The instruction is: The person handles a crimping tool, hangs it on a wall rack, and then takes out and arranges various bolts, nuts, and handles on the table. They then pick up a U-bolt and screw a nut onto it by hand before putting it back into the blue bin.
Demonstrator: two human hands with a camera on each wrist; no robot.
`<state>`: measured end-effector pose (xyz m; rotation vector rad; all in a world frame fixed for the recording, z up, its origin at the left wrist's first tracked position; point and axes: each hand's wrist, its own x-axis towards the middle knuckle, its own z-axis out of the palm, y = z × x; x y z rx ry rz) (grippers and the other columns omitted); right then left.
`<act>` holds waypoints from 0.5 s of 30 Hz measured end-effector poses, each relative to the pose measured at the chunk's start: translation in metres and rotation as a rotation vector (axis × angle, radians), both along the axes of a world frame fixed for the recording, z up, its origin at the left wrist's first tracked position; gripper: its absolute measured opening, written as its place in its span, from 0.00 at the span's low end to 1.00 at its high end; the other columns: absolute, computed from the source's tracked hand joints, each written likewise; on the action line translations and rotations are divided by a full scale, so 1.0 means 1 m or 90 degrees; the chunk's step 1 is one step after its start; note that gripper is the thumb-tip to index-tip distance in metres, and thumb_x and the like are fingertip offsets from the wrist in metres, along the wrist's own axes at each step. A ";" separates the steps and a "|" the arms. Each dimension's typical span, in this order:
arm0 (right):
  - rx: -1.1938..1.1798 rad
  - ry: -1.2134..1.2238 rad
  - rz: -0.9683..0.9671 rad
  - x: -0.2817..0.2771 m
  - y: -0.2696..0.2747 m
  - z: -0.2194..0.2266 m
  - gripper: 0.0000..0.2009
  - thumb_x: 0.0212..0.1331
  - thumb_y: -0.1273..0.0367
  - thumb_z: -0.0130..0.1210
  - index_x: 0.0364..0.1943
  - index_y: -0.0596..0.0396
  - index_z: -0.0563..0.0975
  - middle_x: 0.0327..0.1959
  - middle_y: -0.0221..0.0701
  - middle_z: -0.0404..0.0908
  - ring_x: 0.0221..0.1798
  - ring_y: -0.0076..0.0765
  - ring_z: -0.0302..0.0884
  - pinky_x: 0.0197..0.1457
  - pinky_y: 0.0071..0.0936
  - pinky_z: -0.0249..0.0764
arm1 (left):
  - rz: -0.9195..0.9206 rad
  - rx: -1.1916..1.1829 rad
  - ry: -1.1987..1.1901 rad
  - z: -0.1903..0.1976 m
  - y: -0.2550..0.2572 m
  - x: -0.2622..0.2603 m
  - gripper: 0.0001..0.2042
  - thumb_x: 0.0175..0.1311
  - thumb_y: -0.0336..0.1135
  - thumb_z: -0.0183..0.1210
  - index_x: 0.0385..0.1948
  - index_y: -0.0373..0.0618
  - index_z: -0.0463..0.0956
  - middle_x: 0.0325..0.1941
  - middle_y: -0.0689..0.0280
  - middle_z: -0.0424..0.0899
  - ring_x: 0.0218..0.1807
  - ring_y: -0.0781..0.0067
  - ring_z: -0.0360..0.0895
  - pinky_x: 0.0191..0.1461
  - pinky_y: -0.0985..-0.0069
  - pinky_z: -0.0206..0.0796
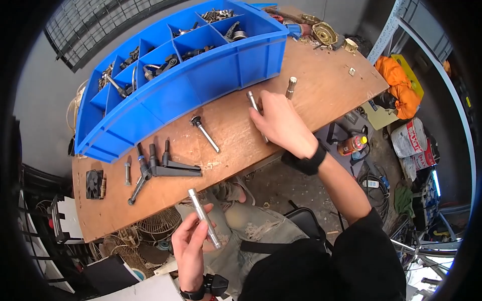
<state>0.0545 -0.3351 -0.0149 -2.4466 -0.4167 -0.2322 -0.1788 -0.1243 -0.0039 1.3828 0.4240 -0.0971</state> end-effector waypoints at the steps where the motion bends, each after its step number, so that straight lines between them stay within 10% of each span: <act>1: -0.019 -0.051 -0.006 0.011 0.000 -0.012 0.15 0.60 0.66 0.60 0.29 0.68 0.76 0.23 0.48 0.80 0.27 0.52 0.80 0.33 0.39 0.74 | -0.001 0.002 0.004 0.000 -0.001 0.000 0.18 0.71 0.33 0.57 0.58 0.32 0.75 0.58 0.59 0.82 0.43 0.80 0.76 0.42 0.82 0.69; 15: 0.289 -0.051 -0.179 0.011 -0.059 -0.017 0.19 0.60 0.61 0.66 0.42 0.64 0.77 0.27 0.32 0.79 0.23 0.25 0.77 0.30 0.26 0.74 | -0.015 0.001 0.003 -0.004 0.000 -0.002 0.18 0.71 0.34 0.57 0.58 0.32 0.76 0.54 0.61 0.83 0.41 0.82 0.76 0.42 0.82 0.69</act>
